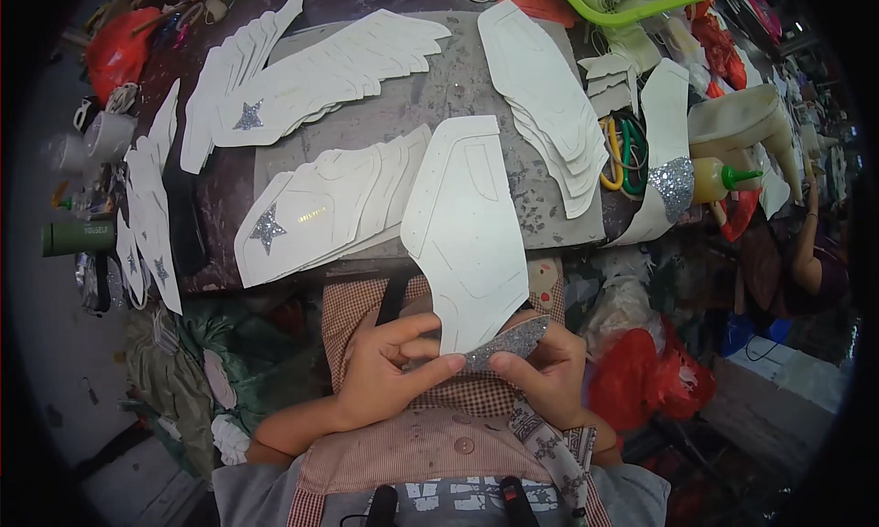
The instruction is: The person places a silver star-shaped sequin onto a white fabric piece and presses it down. They repeat this process for multiple fabric pieces, stacking the finished items on the table.
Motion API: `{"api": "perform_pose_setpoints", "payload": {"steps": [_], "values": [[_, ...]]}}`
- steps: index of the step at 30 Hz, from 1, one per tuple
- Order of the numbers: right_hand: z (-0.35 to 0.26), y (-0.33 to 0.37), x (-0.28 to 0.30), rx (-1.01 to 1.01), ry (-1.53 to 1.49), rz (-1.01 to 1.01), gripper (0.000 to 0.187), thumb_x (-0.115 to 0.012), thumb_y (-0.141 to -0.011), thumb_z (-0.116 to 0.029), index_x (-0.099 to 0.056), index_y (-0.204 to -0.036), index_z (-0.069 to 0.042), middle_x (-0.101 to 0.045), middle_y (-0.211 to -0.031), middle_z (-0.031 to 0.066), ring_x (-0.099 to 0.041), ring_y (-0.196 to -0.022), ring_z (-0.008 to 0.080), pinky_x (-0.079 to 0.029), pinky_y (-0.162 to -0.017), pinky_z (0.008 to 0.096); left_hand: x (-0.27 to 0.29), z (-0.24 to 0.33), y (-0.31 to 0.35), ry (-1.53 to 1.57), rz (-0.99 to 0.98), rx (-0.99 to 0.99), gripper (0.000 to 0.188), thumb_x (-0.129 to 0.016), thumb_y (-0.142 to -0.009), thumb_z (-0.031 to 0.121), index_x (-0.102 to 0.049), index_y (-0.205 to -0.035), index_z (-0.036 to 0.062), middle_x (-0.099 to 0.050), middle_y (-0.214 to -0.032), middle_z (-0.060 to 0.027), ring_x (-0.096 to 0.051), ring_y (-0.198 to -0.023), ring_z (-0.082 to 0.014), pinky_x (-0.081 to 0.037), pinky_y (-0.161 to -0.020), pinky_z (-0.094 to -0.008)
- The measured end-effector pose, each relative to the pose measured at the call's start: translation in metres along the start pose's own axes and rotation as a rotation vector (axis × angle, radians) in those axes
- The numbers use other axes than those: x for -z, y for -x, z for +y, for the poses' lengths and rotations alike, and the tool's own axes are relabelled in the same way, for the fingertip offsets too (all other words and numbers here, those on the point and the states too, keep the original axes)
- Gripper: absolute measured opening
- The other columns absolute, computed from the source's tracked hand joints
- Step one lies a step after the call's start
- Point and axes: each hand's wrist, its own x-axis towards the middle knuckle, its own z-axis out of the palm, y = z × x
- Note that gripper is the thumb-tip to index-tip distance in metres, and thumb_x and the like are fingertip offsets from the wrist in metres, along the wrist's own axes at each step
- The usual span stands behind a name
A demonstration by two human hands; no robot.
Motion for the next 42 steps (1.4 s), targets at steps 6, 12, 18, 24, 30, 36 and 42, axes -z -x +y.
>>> {"api": "perform_pose_setpoints", "payload": {"steps": [6, 12, 18, 24, 30, 36, 42], "values": [[0.002, 0.002, -0.003, -0.055, -0.093, 0.1, 0.018, -0.068, -0.082, 0.002, -0.062, -0.098, 0.005, -0.064, -0.099, 0.0099, -0.059, -0.091, 0.013, -0.047, -0.08, 0.0263, 0.0, -0.008, -0.004, -0.073, -0.046, -0.029, 0.042, -0.064, -0.084, 0.0, -0.05, -0.123, -0.009, -0.068, -0.101, -0.0158, -0.063, -0.093, -0.0125, -0.049, -0.081, -0.0223], [0.006, 0.001, 0.003, -0.089, -0.025, 0.045, 0.015, -0.068, -0.082, 0.0, -0.063, -0.095, 0.004, -0.065, -0.092, 0.0071, -0.06, -0.085, 0.0104, -0.048, -0.076, 0.0245, 0.012, -0.01, -0.018, -0.016, -0.192, 0.013, 0.039, -0.065, -0.084, 0.0, -0.053, -0.119, -0.0078, -0.065, -0.109, -0.0147, -0.061, -0.1, -0.0158, -0.048, -0.088, -0.0283], [0.015, 0.001, 0.005, -0.159, 0.151, -0.003, 0.015, -0.073, -0.079, -0.006, -0.063, -0.085, 0.003, -0.065, -0.083, 0.0036, -0.056, -0.075, 0.0042, -0.044, -0.064, 0.0202, 0.001, 0.0, -0.025, 0.038, -0.007, 0.02, 0.044, -0.07, -0.08, 0.001, -0.051, -0.119, -0.0058, -0.064, -0.107, -0.011, -0.062, -0.097, -0.0164, -0.049, -0.086, -0.0288], [0.014, -0.002, 0.007, -0.22, 0.128, -0.017, 0.016, -0.074, -0.079, -0.008, -0.063, -0.083, 0.004, -0.063, -0.078, 0.0015, -0.053, -0.073, 0.0029, -0.043, -0.061, 0.0194, -0.006, 0.0, -0.024, 0.039, 0.081, -0.031, 0.042, -0.075, -0.075, 0.005, -0.056, -0.111, -0.0063, -0.066, -0.1, -0.0107, -0.063, -0.091, -0.0151, -0.051, -0.08, -0.0261], [0.004, -0.005, 0.003, -0.285, 0.128, -0.028, 0.017, -0.074, -0.079, -0.009, -0.063, -0.084, 0.003, -0.062, -0.079, 0.0007, -0.053, -0.074, 0.0033, -0.043, -0.062, 0.0192, -0.006, -0.008, -0.027, -0.043, 0.068, -0.013, 0.056, -0.077, -0.07, 0.0, -0.049, -0.118, -0.0052, -0.063, -0.106, -0.0112, -0.062, -0.096, -0.0164, -0.051, -0.084, -0.0292], [0.003, -0.001, 0.011, -0.113, 0.261, 0.073, 0.013, -0.072, -0.079, -0.005, -0.063, -0.085, 0.003, -0.065, -0.082, 0.0056, -0.059, -0.074, 0.0089, -0.046, -0.065, 0.0223, -0.009, -0.012, -0.026, -0.115, 0.155, -0.064, 0.049, -0.078, -0.07, 0.005, -0.054, -0.112, -0.0042, -0.065, -0.101, -0.0102, -0.063, -0.09, -0.0146, -0.05, -0.08, -0.0276], [0.006, -0.003, 0.01, -0.006, 0.329, 0.105, 0.007, -0.069, -0.08, 0.0, -0.063, -0.082, 0.003, -0.065, -0.084, 0.0088, -0.061, -0.075, 0.0131, -0.047, -0.067, 0.0237, -0.002, -0.013, -0.022, -0.177, 0.143, -0.045, 0.043, -0.078, -0.071, 0.008, -0.059, -0.109, -0.0023, -0.067, -0.097, -0.0085, -0.063, -0.086, -0.0135, -0.05, -0.078, -0.0272]]}}
